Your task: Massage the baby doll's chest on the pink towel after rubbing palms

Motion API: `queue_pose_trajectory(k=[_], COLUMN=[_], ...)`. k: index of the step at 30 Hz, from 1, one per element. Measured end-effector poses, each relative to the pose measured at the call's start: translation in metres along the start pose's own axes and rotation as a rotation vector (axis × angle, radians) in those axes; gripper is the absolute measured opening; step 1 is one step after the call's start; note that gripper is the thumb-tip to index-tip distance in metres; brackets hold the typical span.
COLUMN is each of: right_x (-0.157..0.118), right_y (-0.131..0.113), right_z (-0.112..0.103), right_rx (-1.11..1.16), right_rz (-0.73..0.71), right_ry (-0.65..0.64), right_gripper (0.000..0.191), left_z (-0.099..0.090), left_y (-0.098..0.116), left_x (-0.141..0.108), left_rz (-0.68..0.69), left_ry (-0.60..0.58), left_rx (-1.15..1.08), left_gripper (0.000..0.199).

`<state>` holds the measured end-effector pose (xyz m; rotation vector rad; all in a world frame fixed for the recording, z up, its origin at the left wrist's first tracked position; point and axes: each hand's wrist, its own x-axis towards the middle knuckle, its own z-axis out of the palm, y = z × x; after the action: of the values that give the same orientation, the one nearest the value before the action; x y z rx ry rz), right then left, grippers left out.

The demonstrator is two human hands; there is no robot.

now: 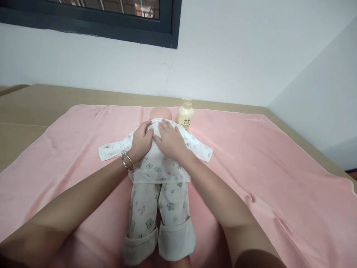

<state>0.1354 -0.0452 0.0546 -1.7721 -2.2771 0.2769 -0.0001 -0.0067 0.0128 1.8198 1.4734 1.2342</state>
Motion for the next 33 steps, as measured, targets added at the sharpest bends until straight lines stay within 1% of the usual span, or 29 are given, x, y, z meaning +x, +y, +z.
queue_pose_trajectory(k=[2, 3, 4, 5, 6, 8, 10, 11, 12, 14, 17, 19, 20, 22, 23, 25, 27, 28, 30, 31, 33], right_x=[0.001, -0.001, -0.005, -0.01, -0.015, -0.022, -0.021, -0.017, -0.011, 0.003, 0.019, 0.019, 0.016, 0.004, -0.004, -0.016, -0.02, -0.018, -0.007, 0.0, 0.011], right_y=[0.005, 0.004, 0.001, -0.004, -0.009, -0.019, -0.022, -0.019, -0.013, 0.005, 0.03, 0.034, 0.031, 0.015, 0.005, -0.014, -0.022, -0.02, -0.007, 0.002, 0.02], right_z=[-0.001, 0.001, 0.004, 0.008, 0.012, 0.02, 0.024, 0.024, 0.023, 0.017, 0.008, 0.007, 0.008, 0.014, 0.018, 0.023, 0.024, 0.022, 0.017, 0.014, 0.011], right_rx=[0.003, -0.012, -0.035, -0.062, -0.088, -0.122, -0.108, -0.081, -0.042, 0.05, 0.138, 0.123, 0.092, 0.015, -0.02, -0.063, -0.071, -0.057, 0.009, 0.047, 0.103], right_rz=[0.171, 0.228, 0.249, 0.224, 0.161, -0.026, -0.193, -0.235, -0.243, -0.184, 0.019, 0.099, 0.115, 0.107, 0.08, -0.042, -0.142, -0.173, -0.191, -0.178, -0.097], right_ry=[0.016, 0.023, 0.033, 0.053, 0.081, 0.135, 0.142, 0.129, 0.115, 0.11, 0.124, 0.117, 0.121, 0.156, 0.175, 0.192, 0.174, 0.149, 0.086, 0.071, 0.107], right_gripper=[0.076, 0.079, 0.08, 0.077, 0.072, 0.061, 0.056, 0.055, 0.055, 0.054, 0.057, 0.058, 0.058, 0.059, 0.059, 0.059, 0.056, 0.056, 0.054, 0.054, 0.056], left_z=[0.0, 0.001, 0.001, 0.001, 0.0, -0.001, -0.002, -0.002, -0.003, -0.003, -0.003, -0.003, -0.004, -0.004, -0.004, -0.005, -0.006, -0.006, -0.006, -0.006, -0.005], left_y=[-0.001, -0.002, -0.002, -0.003, -0.003, -0.004, -0.005, -0.006, -0.007, -0.008, -0.008, -0.007, -0.007, -0.007, -0.007, -0.006, -0.006, -0.006, -0.006, -0.006, -0.005], left_x=[-0.001, -0.001, -0.001, -0.001, -0.001, -0.001, -0.002, -0.002, -0.003, -0.004, -0.004, -0.005, -0.005, -0.005, -0.005, -0.004, -0.004, -0.004, -0.004, -0.004, -0.005], left_rz=[0.024, 0.031, 0.034, 0.036, 0.036, 0.031, 0.023, 0.021, 0.023, 0.038, 0.058, 0.063, 0.065, 0.067, 0.065, 0.059, 0.051, 0.05, 0.054, 0.057, 0.067], left_ry=[-0.002, 0.0, 0.002, 0.003, 0.003, -0.003, -0.001, 0.001, 0.004, 0.0, -0.013, -0.016, -0.015, -0.01, -0.007, -0.004, -0.005, -0.009, -0.013, -0.014, -0.013], left_rx=[0.022, 0.027, 0.028, 0.027, 0.023, 0.008, -0.001, 0.002, 0.01, 0.035, 0.068, 0.083, 0.089, 0.095, 0.091, 0.073, 0.047, 0.038, 0.041, 0.052, 0.089], left_gripper=[0.046, 0.046, 0.046, 0.046, 0.046, 0.045, 0.044, 0.044, 0.044, 0.044, 0.044, 0.044, 0.044, 0.043, 0.042, 0.041, 0.041, 0.041, 0.041, 0.042, 0.042])
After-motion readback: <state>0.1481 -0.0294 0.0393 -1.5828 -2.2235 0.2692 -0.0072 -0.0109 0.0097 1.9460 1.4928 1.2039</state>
